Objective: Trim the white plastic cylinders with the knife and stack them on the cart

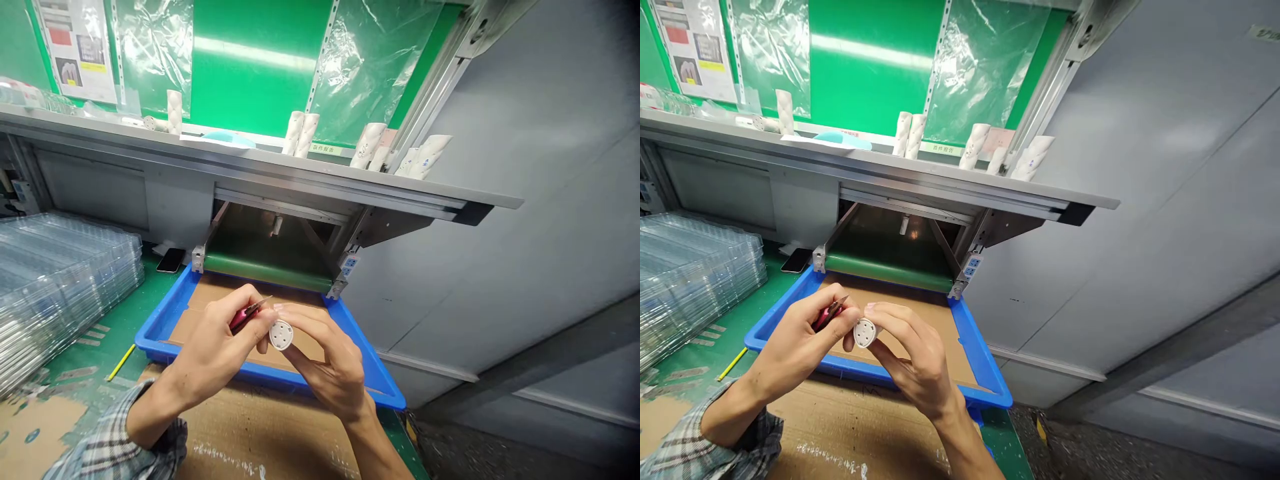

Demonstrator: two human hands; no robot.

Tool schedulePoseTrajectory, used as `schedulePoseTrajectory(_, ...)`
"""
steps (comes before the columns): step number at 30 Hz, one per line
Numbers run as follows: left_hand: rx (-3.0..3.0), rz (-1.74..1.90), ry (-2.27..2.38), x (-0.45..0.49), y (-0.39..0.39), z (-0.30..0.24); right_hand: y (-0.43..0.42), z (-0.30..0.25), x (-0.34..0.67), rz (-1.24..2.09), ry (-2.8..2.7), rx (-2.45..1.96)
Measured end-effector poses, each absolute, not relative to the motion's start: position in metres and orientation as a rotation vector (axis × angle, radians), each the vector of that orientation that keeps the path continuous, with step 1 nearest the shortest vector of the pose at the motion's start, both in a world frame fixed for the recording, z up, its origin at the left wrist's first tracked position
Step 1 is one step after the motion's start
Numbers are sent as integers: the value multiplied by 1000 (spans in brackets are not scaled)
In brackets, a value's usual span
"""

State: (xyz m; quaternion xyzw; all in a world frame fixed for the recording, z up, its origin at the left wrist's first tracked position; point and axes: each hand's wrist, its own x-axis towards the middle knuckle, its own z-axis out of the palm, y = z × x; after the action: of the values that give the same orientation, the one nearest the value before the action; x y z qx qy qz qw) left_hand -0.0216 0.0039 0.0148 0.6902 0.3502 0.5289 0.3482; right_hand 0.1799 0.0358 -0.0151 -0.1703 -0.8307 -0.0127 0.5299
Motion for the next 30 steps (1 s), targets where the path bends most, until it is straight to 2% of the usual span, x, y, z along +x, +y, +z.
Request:
schedulePoseTrajectory(6,1994,1422,1026,-24,4,10,38,-19,180,41,-1954,-417)
schedulePoseTrajectory(15,2769,1531,1494,-16,-4,0,41,-18,179,-189,-1773,-545)
schedulePoseTrajectory(30,2844,1519,1483,-11,-11,1,40,-18,178,-323,-1781,-553)
